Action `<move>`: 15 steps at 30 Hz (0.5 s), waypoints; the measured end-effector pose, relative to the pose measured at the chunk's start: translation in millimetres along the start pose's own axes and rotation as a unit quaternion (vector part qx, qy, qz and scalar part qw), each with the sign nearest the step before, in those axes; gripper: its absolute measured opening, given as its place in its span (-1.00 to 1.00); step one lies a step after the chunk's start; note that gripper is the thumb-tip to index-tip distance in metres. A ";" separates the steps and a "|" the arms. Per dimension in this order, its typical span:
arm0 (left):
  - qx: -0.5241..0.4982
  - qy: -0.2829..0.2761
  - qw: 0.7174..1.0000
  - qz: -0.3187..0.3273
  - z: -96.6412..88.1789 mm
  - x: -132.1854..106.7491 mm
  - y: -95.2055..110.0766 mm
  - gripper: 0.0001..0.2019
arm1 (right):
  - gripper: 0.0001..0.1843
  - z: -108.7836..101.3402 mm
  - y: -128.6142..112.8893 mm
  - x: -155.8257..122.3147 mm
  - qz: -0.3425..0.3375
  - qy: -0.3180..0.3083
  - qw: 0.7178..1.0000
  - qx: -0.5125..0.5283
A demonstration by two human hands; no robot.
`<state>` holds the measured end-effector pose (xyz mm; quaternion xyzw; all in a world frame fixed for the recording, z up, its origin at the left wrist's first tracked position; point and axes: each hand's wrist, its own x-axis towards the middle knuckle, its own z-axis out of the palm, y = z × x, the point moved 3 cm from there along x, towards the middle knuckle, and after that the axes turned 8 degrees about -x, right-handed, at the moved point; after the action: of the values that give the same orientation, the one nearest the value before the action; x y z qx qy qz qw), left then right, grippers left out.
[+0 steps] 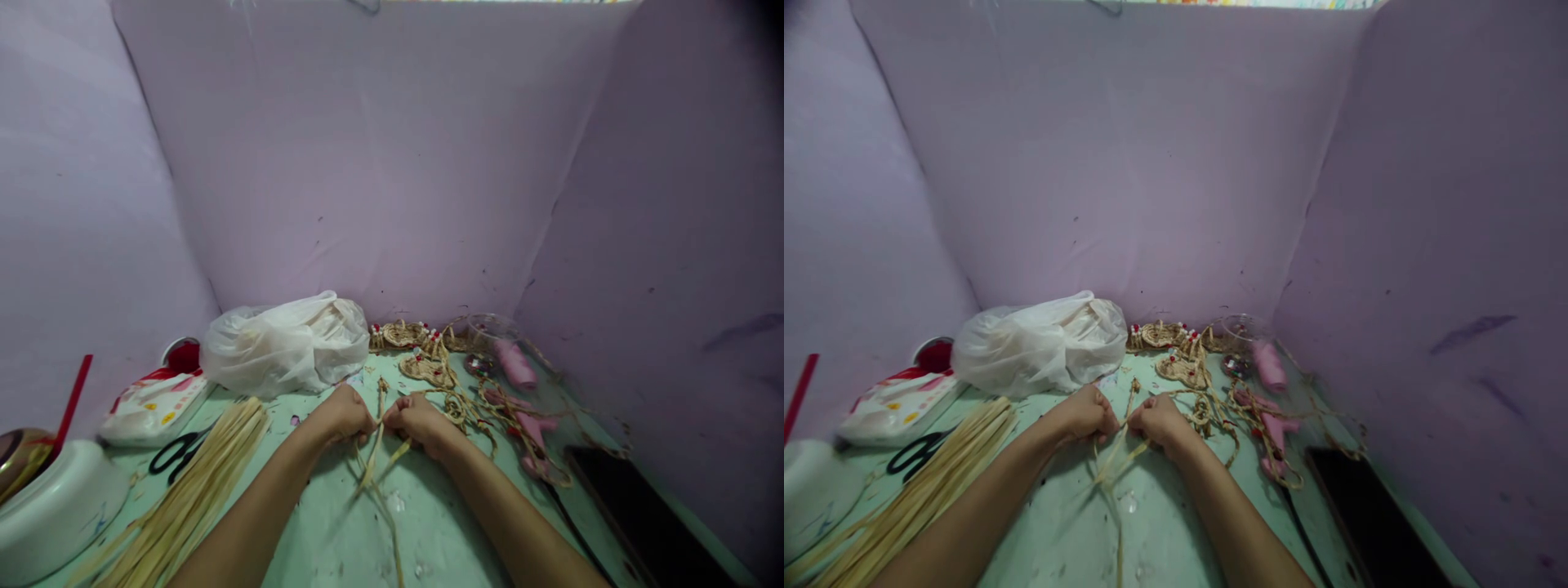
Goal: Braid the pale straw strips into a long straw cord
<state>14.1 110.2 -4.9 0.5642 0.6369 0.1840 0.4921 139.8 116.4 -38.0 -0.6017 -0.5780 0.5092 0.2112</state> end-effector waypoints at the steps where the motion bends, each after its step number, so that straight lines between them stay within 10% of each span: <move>1: 0.022 0.005 1.000 0.005 -0.4 -2.6 2.0 -0.91 | -0.93 0.5 0.6 0.2 0.001 -0.006 1.000 0.009; 9: 0.178 0.155 0.967 0.090 26.1 -22.3 10.4 -0.96 | -0.96 4.2 3.1 3.0 0.004 0.006 0.997 0.072; 15: 0.224 0.130 0.957 0.128 42.7 -30.8 8.0 -0.94 | -0.89 3.6 1.9 -2.0 0.011 -0.023 0.997 0.078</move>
<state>50.4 71.2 -4.8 0.7078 0.6432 0.1696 0.2380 138.1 112.9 -40.3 -0.5779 -0.5348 0.5683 0.2389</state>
